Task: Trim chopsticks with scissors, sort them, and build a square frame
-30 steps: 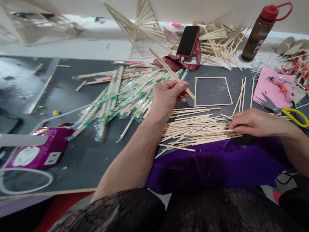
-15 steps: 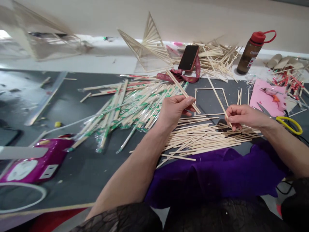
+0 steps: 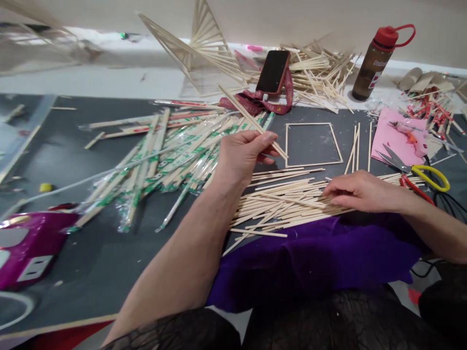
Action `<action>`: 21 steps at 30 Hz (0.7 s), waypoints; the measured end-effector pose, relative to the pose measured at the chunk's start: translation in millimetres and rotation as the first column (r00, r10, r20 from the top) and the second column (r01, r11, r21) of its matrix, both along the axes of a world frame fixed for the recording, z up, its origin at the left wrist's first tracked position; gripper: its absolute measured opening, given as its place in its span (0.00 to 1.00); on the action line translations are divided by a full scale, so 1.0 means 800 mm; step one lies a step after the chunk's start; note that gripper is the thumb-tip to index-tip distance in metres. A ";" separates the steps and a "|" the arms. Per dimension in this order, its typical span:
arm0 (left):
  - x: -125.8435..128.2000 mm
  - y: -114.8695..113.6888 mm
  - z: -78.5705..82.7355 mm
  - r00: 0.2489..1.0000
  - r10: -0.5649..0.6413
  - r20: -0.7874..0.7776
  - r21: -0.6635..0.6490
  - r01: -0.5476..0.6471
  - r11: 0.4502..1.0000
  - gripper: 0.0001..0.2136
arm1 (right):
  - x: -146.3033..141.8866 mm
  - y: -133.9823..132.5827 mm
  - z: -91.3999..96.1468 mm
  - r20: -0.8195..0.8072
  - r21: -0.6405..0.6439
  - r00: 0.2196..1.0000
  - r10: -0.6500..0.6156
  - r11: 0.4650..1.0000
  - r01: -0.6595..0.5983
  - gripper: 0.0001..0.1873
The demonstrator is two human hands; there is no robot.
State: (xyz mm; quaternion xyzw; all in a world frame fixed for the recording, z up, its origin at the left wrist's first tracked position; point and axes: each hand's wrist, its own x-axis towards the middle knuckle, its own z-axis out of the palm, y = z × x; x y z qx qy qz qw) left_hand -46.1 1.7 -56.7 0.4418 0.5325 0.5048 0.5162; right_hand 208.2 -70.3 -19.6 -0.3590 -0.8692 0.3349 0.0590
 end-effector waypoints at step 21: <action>0.001 -0.001 -0.002 0.997 0.019 -0.070 -0.002 -0.020 1.000 0.04 | -0.007 -0.019 -0.030 0.558 0.384 0.825 -0.089 0.909 -0.162 0.11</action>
